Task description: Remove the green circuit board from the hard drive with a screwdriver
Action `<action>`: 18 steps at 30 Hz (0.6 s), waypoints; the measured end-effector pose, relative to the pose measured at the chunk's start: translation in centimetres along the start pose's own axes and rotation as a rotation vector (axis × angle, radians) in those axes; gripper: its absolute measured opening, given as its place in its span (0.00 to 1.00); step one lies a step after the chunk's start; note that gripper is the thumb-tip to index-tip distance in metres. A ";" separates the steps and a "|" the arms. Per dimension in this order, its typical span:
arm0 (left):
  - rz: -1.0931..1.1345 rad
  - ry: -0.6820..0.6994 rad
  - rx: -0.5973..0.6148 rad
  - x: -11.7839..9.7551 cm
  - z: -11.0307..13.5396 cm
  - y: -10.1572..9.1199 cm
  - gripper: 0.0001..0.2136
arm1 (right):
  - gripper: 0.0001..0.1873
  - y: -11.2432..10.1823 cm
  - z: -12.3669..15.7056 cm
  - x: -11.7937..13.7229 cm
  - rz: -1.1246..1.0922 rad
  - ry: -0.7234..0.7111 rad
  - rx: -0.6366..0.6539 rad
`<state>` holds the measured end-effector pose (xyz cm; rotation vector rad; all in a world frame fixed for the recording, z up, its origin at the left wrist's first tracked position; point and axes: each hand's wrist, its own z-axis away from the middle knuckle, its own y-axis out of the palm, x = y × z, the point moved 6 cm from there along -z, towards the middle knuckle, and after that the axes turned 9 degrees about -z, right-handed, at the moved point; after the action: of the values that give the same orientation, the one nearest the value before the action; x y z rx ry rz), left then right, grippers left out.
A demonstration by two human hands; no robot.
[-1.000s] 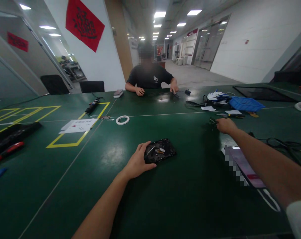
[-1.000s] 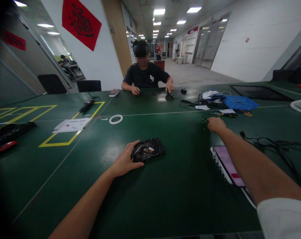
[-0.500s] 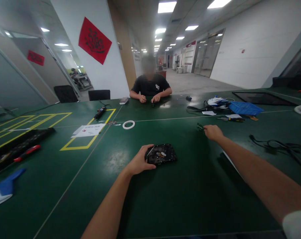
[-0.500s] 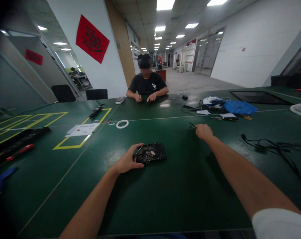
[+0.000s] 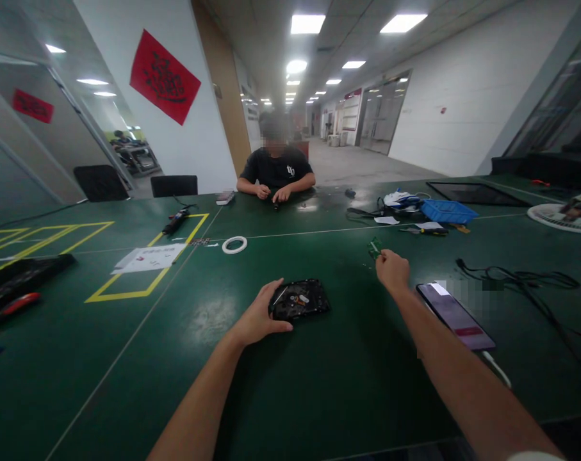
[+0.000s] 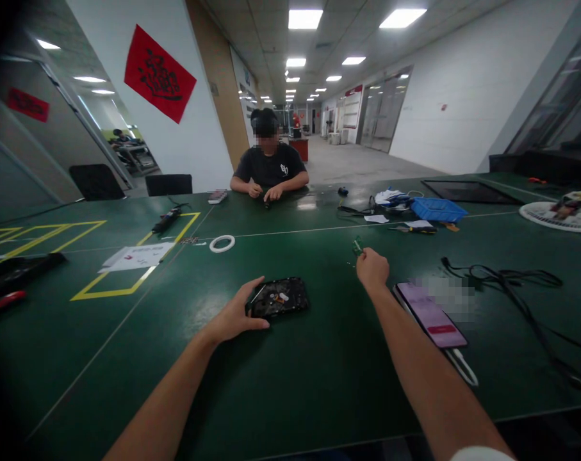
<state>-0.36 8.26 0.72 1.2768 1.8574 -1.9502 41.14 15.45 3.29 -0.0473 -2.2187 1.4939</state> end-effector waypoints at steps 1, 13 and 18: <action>-0.007 0.003 -0.002 0.0 0.0 0.1 0.54 | 0.19 0.1 0.3 -0.5 -0.028 0.036 -0.032; -0.035 0.020 -0.035 0.1 -0.4 0.1 0.52 | 0.15 3.2 -1.7 0.9 -0.131 -0.062 0.027; -0.037 0.023 -0.059 0.2 -0.4 0.0 0.53 | 0.16 3.5 1.6 3.1 -0.146 -0.240 0.034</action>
<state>-0.30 8.68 0.64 1.2612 1.9478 -1.8919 37.03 16.35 0.84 0.3142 -2.3232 1.5230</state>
